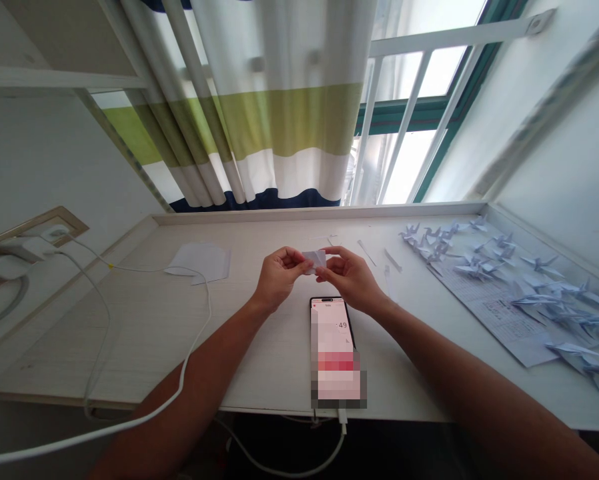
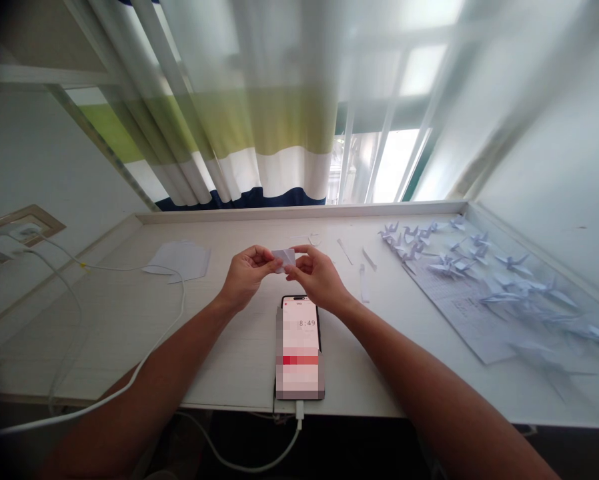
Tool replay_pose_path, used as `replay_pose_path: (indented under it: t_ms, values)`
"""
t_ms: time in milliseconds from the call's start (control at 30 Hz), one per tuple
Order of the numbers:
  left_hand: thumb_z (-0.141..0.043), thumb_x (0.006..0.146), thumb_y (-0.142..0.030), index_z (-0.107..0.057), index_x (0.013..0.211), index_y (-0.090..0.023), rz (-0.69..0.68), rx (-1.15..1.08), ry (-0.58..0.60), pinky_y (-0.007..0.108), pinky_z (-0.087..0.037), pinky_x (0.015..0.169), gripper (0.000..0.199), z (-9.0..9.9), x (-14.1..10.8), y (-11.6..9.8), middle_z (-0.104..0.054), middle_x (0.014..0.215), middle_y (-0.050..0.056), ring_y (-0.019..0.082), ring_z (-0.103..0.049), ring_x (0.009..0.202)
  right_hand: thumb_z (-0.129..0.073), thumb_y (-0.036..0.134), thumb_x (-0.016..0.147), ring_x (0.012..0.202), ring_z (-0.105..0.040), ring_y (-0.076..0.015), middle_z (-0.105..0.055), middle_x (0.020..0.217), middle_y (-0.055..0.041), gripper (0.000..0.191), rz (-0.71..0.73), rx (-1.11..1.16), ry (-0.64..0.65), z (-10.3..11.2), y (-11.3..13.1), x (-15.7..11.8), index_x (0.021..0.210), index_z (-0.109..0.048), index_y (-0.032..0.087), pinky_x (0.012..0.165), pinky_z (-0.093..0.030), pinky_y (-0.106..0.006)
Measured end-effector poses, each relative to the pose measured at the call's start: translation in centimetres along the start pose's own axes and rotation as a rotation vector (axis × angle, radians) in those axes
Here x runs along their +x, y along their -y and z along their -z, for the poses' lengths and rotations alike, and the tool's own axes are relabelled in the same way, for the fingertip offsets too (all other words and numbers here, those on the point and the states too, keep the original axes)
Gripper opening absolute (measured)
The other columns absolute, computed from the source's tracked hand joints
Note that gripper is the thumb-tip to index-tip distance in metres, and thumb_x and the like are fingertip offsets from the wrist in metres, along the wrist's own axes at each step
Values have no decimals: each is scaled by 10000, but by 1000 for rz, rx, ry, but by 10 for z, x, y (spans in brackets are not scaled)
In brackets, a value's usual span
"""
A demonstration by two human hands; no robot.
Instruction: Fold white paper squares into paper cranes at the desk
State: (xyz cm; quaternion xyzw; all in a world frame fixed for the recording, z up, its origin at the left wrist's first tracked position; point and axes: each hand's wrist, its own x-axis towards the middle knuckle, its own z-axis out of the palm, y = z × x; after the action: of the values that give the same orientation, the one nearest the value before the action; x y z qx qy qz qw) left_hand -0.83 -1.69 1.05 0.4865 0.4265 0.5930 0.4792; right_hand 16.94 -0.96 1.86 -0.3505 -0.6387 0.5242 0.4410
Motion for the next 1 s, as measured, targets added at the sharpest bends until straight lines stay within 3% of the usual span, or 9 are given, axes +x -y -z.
replay_pose_path:
  t_ms: [200, 367, 467, 633, 867, 1000]
  values:
    - [-904, 638, -337, -512, 812, -170, 47, -41, 29, 310, -568, 737, 460, 1, -1, 1, -675, 719, -24, 132, -677, 691, -743, 452, 837, 671, -726, -196, -740, 769, -36, 440, -2, -41, -7, 3, 0, 0, 1161, -609, 185, 700, -588, -362]
    - [-865, 710, -389, -579, 1090, -145, 159, -8, 138, 328, -557, 730, 534, 2, -2, -2, -759, 811, 58, 161, -693, 704, -764, 434, 817, 664, -723, -197, -734, 733, -24, 471, -17, -31, 31, 4, 4, -1, 1181, -614, 177, 674, -587, -356]
    - [-852, 730, -399, -627, 1177, -111, 149, 41, 154, 327, -548, 748, 578, 4, -2, -2, -773, 808, 78, 158, -684, 693, -777, 449, 803, 671, -727, -198, -750, 758, -37, 458, -34, 4, 37, 5, 1, 1, 1134, -620, 174, 693, -590, -368]
    - [-872, 711, -358, -563, 1364, -111, 132, 29, 149, 346, -542, 814, 763, 5, -2, -2, -783, 830, 69, 165, -700, 730, -784, 462, 797, 712, -740, -212, -769, 811, -80, 411, -29, 67, 24, 6, -6, 4, 1029, -641, 155, 736, -592, -389]
    - [-852, 735, -354, -632, 1258, -104, 143, 55, 179, 345, -540, 799, 620, 6, -2, -5, -786, 851, 89, 162, -685, 729, -756, 487, 819, 740, -738, -212, -765, 844, -87, 386, -31, 49, 68, 8, -8, 4, 994, -669, 155, 754, -598, -390]
    - [-829, 760, -376, -640, 1217, -96, 124, 139, 192, 331, -534, 743, 568, 7, -2, -5, -774, 801, 83, 159, -667, 683, -742, 451, 837, 753, -726, -212, -738, 812, -62, 363, 31, -148, -23, 7, -7, 2, 1058, -671, 172, 732, -603, -374]
